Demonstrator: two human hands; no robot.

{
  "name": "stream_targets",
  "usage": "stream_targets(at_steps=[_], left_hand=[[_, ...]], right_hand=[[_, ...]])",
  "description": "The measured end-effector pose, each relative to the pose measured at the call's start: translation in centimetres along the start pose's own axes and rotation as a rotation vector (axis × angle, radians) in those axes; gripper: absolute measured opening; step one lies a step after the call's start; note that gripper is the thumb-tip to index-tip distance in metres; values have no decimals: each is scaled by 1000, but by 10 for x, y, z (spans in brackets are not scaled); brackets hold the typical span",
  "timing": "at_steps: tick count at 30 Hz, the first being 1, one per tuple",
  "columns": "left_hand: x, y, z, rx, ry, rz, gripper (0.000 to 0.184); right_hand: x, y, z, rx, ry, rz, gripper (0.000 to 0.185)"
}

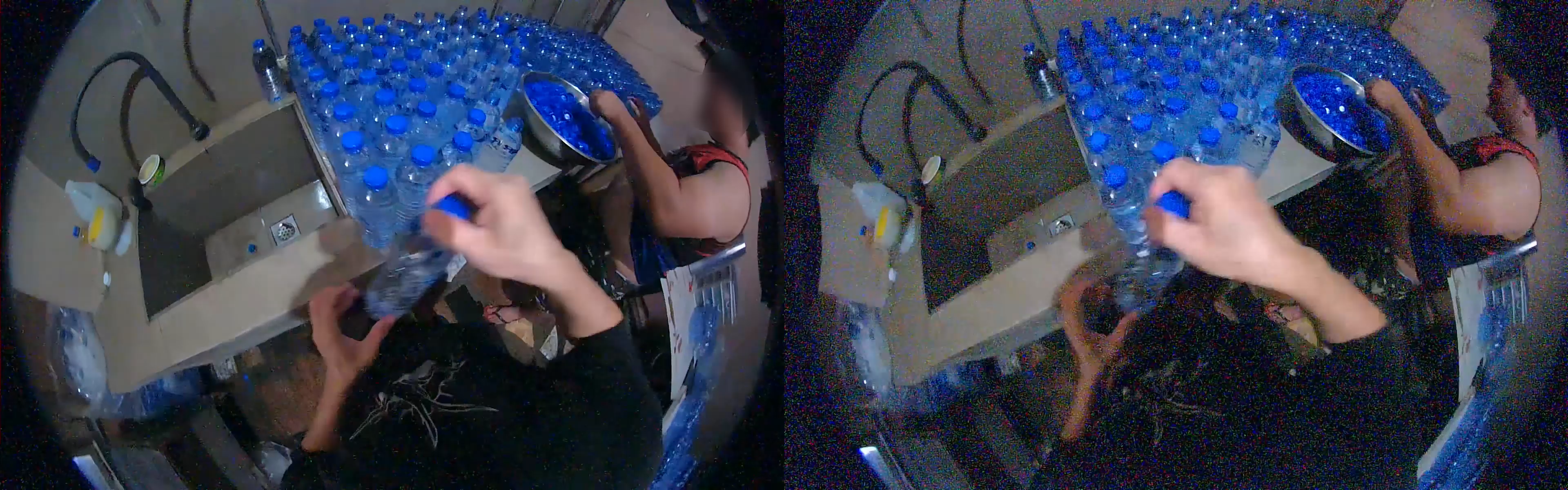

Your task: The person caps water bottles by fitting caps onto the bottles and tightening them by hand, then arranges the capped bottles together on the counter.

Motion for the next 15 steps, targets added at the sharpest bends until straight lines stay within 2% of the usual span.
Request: stream_targets(at_steps=[3, 5, 8, 11, 14, 15], left_hand=[[-18, 34, 46, -449, -34, -60, 39], [-7, 43, 93, -637, 18, 5, 30], [-2, 48, 163, -673, 58, 125, 29], [2, 35, 212, -530, -67, 68, 32], [-21, 29, 247, -295, -210, 262, 31], [-24, 29, 253, -285, -197, 239, 32]], right_hand=[[33, 5, -49, 75, 120, -74, 20], [51, 4, -66, 25, 237, -75, 23], [92, -7, -66, 60, 281, -264, 26], [134, -30, -52, 132, 228, -403, 29], [157, -24, -43, 249, 110, -344, 29], [168, -15, -44, 281, 83, -275, 30]])
Point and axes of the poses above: each hand's wrist, its own y-axis away from the middle knuckle, its own z-axis out of the palm, x = y × z, the point moved 1 cm from there along -y, towards the middle knuckle, and after that the axes turned 14 degrees about x, right-handed, at the moved point
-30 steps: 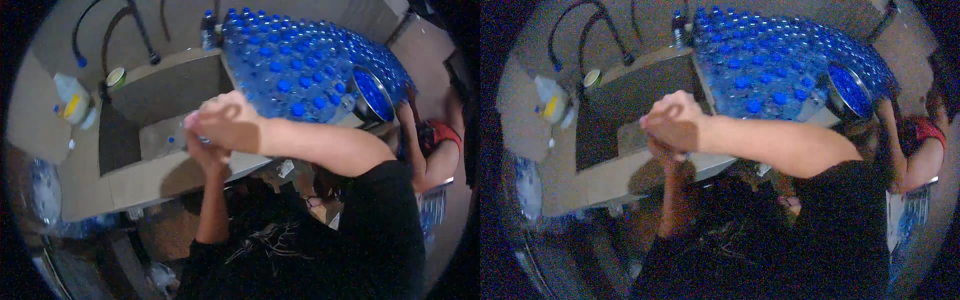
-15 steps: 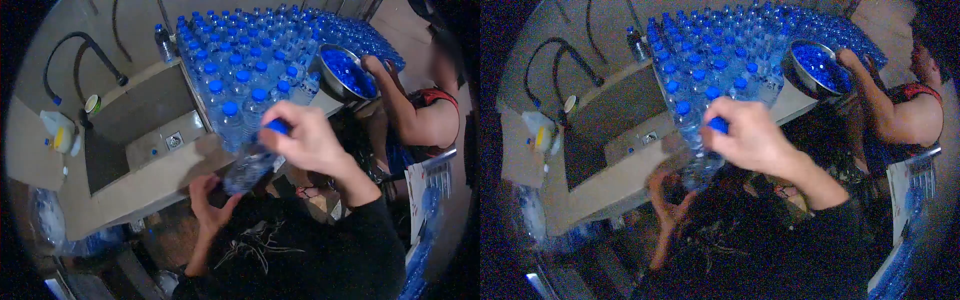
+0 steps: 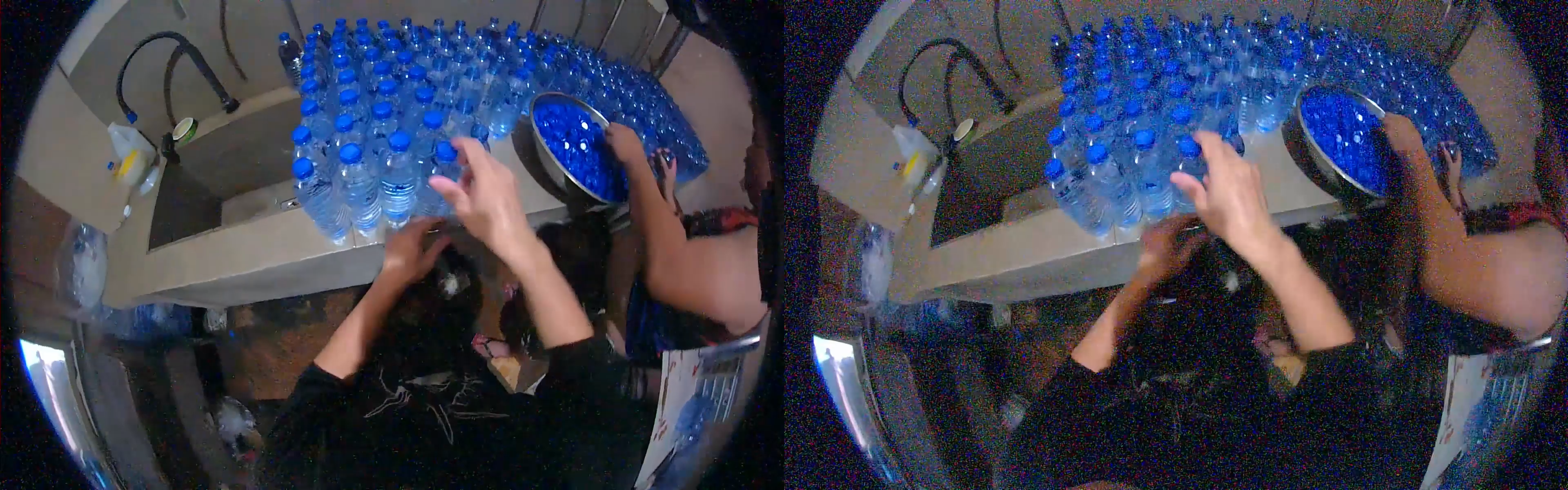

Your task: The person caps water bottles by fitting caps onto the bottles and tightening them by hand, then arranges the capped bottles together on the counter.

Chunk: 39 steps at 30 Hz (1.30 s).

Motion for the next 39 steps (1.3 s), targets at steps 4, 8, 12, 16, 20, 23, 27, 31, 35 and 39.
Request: stream_targets(at_steps=[4, 8, 12, 16, 20, 23, 27, 31, 35, 39], left_hand=[[11, -2, -3, -26, 11, -132, 32], [63, -4, -59, -178, -124, -124, 25], [109, -64, -149, 32, -3, -38, 10], [93, -210, -179, 110, -197, 168, 29], [25, -360, -133, -9, -601, 368, 46], [-30, -447, -64, -193, -750, 340, 53], [-103, -512, 24, -192, -836, 437, 46], [-148, -542, 56, -373, -921, 398, 42], [-154, -549, 59, -364, -980, 312, 43], [-157, -560, 67, -279, -982, 345, 44]], right_hand=[[34, 92, 7, -13, -133, 442, 32], [71, 140, 10, 66, -193, 340, 26], [97, 107, -37, 191, -80, 435, 17], [141, 56, -64, 396, -6, 306, 13], [193, 13, -85, 432, 448, 321, 30], [243, 2, -94, 240, 693, 344, 47], [284, 0, -104, -170, 646, 379, 52], [305, -2, -115, -66, 580, 396, 48], [319, 8, -122, 125, 495, 542, 43], [299, 0, -119, 234, 722, 306, 34]])
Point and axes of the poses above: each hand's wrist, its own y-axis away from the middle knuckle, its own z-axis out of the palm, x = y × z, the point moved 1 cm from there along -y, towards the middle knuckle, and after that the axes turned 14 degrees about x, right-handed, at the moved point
